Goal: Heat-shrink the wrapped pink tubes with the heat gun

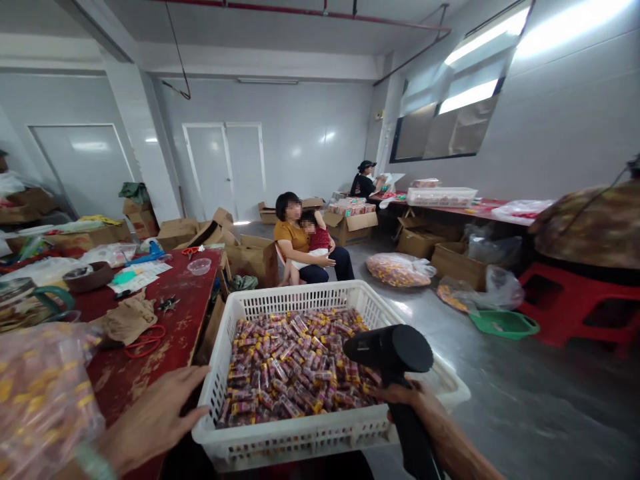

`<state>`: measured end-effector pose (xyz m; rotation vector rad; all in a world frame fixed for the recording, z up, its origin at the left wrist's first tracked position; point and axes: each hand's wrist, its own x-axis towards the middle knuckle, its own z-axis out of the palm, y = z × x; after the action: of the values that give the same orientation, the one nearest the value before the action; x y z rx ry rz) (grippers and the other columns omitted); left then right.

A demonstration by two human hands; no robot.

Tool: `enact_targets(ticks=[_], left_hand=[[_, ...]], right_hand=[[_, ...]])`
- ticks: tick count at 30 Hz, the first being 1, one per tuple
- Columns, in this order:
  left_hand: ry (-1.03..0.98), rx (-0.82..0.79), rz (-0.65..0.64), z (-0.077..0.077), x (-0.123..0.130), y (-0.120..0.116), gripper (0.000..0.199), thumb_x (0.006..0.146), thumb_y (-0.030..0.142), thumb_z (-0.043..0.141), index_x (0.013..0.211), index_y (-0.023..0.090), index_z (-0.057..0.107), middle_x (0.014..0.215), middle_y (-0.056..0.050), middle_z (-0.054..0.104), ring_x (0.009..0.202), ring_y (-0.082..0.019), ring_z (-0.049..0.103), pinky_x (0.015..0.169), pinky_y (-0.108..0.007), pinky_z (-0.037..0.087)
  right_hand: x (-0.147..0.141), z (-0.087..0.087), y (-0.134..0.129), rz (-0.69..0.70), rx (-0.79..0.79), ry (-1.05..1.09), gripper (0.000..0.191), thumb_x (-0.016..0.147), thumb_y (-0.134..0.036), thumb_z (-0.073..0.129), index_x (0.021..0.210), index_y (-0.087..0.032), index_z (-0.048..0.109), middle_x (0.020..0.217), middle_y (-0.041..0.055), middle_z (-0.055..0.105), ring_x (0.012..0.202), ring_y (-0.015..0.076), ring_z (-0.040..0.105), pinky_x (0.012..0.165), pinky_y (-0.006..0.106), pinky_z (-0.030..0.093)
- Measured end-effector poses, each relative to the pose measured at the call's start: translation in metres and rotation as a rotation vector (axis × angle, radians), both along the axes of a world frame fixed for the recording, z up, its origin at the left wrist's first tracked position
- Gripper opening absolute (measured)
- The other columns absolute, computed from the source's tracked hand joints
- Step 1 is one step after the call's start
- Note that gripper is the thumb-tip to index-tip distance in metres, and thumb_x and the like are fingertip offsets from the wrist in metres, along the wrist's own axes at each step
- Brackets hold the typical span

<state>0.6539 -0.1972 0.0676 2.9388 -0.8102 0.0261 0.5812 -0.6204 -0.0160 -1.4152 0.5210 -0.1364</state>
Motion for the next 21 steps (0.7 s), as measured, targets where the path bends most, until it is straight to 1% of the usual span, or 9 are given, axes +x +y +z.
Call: enact_targets(ticks=[2, 5, 7, 10, 12, 15, 18, 19, 21], left_hand=[[0.128, 0.065, -0.093, -0.015, 0.004, -0.031, 0.064, 0.080, 0.048, 0.058, 0.137, 0.023, 0.042, 0.139, -0.010, 0.048, 0.128, -0.029, 0.044, 0.109, -0.044, 0.035], [0.278, 0.147, -0.298, -0.047, 0.008, -0.085, 0.081, 0.073, 0.045, 0.066, 0.142, 0.018, 0.033, 0.145, -0.014, 0.040, 0.133, -0.032, 0.037, 0.114, -0.046, 0.026], [0.321, 0.166, -0.395, -0.071, 0.009, -0.110, 0.082, 0.070, 0.042, 0.068, 0.141, 0.019, 0.033, 0.143, -0.014, 0.042, 0.131, -0.032, 0.039, 0.112, -0.048, 0.027], [0.368, 0.133, -0.389, -0.096, 0.008, -0.126, 0.070, 0.074, 0.038, 0.062, 0.136, 0.019, 0.037, 0.133, -0.014, 0.052, 0.122, -0.031, 0.049, 0.104, -0.044, 0.039], [0.397, 0.080, -0.340, -0.103, 0.008, -0.129, 0.052, 0.076, 0.037, 0.058, 0.125, 0.022, 0.048, 0.117, -0.011, 0.063, 0.108, -0.030, 0.059, 0.092, -0.040, 0.047], [0.405, 0.044, -0.314, -0.104, 0.010, -0.130, 0.032, 0.075, 0.040, 0.056, 0.102, 0.024, 0.061, 0.095, -0.006, 0.070, 0.090, -0.030, 0.066, 0.076, -0.036, 0.051], [0.450, 0.037, -0.315, -0.102, 0.013, -0.132, 0.028, 0.074, 0.044, 0.055, 0.094, 0.025, 0.065, 0.085, -0.003, 0.071, 0.081, -0.027, 0.067, 0.067, -0.031, 0.049], [0.479, 0.038, -0.310, -0.101, 0.014, -0.132, 0.030, 0.073, 0.046, 0.056, 0.093, 0.026, 0.065, 0.083, -0.002, 0.071, 0.080, -0.026, 0.067, 0.066, -0.029, 0.048], [0.511, 0.015, -0.287, -0.101, 0.016, -0.133, 0.033, 0.072, 0.049, 0.057, 0.095, 0.026, 0.067, 0.087, -0.001, 0.071, 0.082, -0.025, 0.066, 0.067, -0.028, 0.047]], right_hand=[[-0.008, -0.001, -0.003, 0.008, 0.027, -0.005, 0.022, 0.054, -0.031, 0.068, 0.068, -0.016, 0.061, 0.055, 0.0030, 0.059, 0.046, 0.0169, 0.053, 0.043, 0.027, 0.043], [-0.015, -0.002, -0.009, 0.019, 0.080, 0.000, 0.022, 0.058, -0.036, 0.065, 0.067, -0.017, 0.063, 0.061, 0.0073, 0.063, 0.049, 0.0199, 0.056, 0.044, 0.029, 0.044], [-0.015, -0.001, -0.017, -0.009, 0.070, 0.003, 0.020, 0.057, -0.034, 0.066, 0.068, -0.018, 0.063, 0.060, 0.0052, 0.062, 0.050, 0.0190, 0.056, 0.045, 0.028, 0.044], [-0.013, 0.002, -0.031, -0.085, 0.005, 0.035, 0.023, 0.053, -0.030, 0.072, 0.068, -0.017, 0.061, 0.054, 0.0014, 0.058, 0.045, 0.0159, 0.052, 0.041, 0.025, 0.041], [-0.014, 0.001, -0.034, -0.112, -0.044, 0.065, 0.026, 0.052, -0.031, 0.073, 0.067, -0.015, 0.059, 0.050, 0.0010, 0.056, 0.044, 0.0154, 0.051, 0.039, 0.025, 0.039], [-0.021, -0.004, -0.024, -0.024, 0.003, 0.092, 0.027, 0.054, -0.031, 0.071, 0.073, -0.015, 0.061, 0.056, 0.0021, 0.060, 0.046, 0.0151, 0.053, 0.041, 0.025, 0.040], [-0.020, -0.008, -0.006, 0.094, 0.176, 0.070, 0.028, 0.052, -0.029, 0.069, 0.076, -0.016, 0.062, 0.066, 0.0032, 0.064, 0.048, 0.0150, 0.054, 0.043, 0.025, 0.043], [-0.016, -0.007, -0.002, 0.104, 0.210, 0.058, 0.027, 0.052, -0.029, 0.069, 0.074, -0.016, 0.062, 0.065, 0.0035, 0.064, 0.048, 0.0151, 0.054, 0.042, 0.025, 0.043], [-0.002, -0.003, 0.002, 0.074, 0.205, 0.062, 0.024, 0.051, -0.030, 0.069, 0.068, -0.015, 0.061, 0.058, 0.0034, 0.061, 0.045, 0.0149, 0.052, 0.040, 0.025, 0.041]])
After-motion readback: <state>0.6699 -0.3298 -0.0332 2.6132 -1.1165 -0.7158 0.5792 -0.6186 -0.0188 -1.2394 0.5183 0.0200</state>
